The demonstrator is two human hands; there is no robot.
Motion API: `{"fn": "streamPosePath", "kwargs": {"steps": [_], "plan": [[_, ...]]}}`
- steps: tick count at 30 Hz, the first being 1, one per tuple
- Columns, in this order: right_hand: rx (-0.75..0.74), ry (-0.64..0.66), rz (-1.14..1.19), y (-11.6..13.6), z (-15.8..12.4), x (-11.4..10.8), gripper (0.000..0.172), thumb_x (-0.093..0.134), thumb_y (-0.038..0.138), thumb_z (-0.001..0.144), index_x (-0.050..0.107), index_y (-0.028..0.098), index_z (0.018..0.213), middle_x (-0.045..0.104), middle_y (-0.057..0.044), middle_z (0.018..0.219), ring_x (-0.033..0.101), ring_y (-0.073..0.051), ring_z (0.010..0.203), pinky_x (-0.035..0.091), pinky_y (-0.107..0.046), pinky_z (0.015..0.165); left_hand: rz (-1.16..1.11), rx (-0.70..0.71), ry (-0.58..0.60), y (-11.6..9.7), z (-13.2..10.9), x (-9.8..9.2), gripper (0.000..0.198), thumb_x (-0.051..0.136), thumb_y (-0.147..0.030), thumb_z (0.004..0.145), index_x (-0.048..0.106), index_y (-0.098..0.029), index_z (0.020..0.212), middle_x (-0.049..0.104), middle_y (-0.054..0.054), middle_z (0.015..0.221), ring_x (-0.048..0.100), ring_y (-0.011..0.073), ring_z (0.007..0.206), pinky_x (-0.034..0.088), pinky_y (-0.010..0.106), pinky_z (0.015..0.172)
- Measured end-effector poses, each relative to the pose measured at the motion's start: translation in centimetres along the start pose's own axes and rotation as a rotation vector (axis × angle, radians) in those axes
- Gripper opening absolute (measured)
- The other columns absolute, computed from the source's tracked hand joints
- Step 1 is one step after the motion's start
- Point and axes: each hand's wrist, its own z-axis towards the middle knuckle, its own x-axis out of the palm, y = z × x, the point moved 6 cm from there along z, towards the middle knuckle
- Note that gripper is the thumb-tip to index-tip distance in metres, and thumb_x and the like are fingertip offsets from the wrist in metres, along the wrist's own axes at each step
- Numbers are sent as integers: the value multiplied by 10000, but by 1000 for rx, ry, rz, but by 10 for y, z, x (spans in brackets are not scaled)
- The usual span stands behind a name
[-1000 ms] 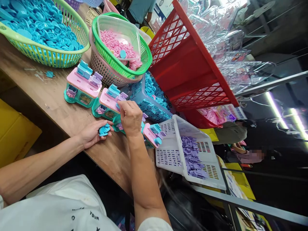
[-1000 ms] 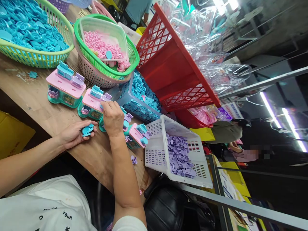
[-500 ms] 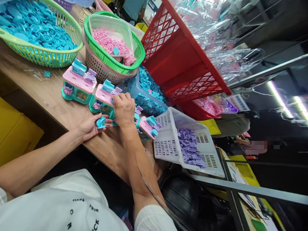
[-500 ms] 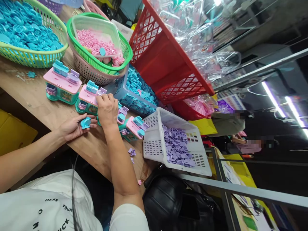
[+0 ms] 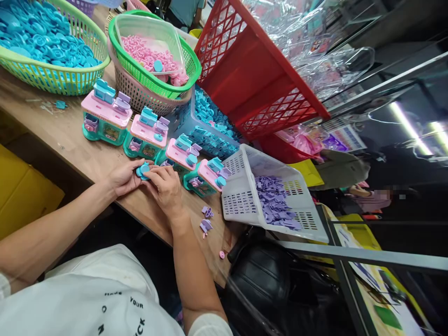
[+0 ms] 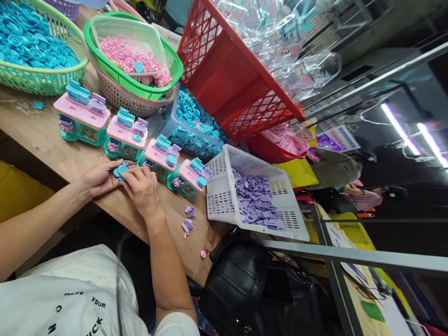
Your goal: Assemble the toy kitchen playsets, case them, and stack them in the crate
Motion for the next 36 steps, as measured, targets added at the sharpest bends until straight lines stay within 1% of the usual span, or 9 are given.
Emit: {"fn": "streamPosePath", "kwargs": {"steps": [4, 8, 10, 12, 16, 24, 27, 31, 36], "plan": [[83, -65, 226, -11, -3, -10, 196, 580, 300, 1028, 747, 214, 1081, 781, -60, 1090, 670, -175, 997, 498, -311, 880, 24, 0, -37, 1, -3, 0, 346, 379, -80, 1038, 686, -48, 880, 722, 117, 800, 697, 136, 664, 620, 230, 621], [280, 43, 418, -29, -17, -3, 210, 584, 323, 1017, 759, 207, 1034, 775, -30, 948, 682, -153, 830, 525, -269, 781, 43, 70, -48, -1, -3, -2, 266, 422, -76, 1018, 676, -48, 947, 739, 137, 870, 740, 178, 734, 643, 279, 659], [332, 56, 367, -37, -24, 1, 178, 628, 311, 986, 764, 199, 1014, 750, -36, 924, 674, -160, 827, 526, -274, 790, 33, 104, -62, -2, -3, -4, 239, 438, -64, 1005, 671, -47, 954, 738, 140, 868, 741, 182, 721, 630, 265, 627], [348, -9, 285, -42, -29, 0, 159, 651, 285, 965, 760, 194, 1037, 722, -55, 962, 671, -173, 874, 533, -284, 816, 24, 109, -74, -2, -2, -4, 233, 443, -55, 998, 668, -45, 943, 732, 136, 846, 738, 182, 706, 615, 250, 599], [290, -99, 176, -40, -30, -1, 163, 606, 216, 984, 753, 186, 1047, 687, -72, 961, 662, -186, 907, 540, -298, 834, 23, 94, -70, -1, 0, -4, 221, 457, -55, 992, 672, -43, 943, 731, 138, 848, 736, 187, 708, 602, 245, 583], [236, 14, -79, -24, -28, 12, 155, 601, 201, 990, 753, 181, 1015, 730, -91, 943, 659, -212, 880, 526, -314, 802, -14, 101, -32, 1, 2, -6, 180, 506, -48, 965, 679, -33, 918, 729, 169, 904, 739, 204, 744, 607, 268, 624], [182, -101, 18, -22, -13, -8, 194, 551, 230, 1022, 738, 179, 1023, 730, -83, 930, 674, -193, 862, 535, -303, 809, -20, 91, -31, 0, 2, -5, 192, 496, -46, 969, 677, -31, 904, 723, 158, 868, 728, 189, 708, 605, 260, 617], [173, -308, 48, -34, 34, -39, 250, 476, 284, 1055, 710, 198, 1078, 705, -94, 1016, 668, -199, 974, 541, -320, 870, -2, 85, -44, -1, 0, -4, 221, 466, -55, 986, 671, -33, 905, 718, 152, 850, 732, 192, 710, 611, 256, 616], [153, -258, -4, -57, 88, -23, 258, 452, 208, 1042, 698, 209, 1117, 664, -99, 1071, 652, -224, 1055, 524, -373, 962, -10, 91, -28, -1, 0, -4, 203, 483, -52, 974, 671, -40, 898, 711, 145, 836, 729, 195, 707, 606, 254, 596]]}}
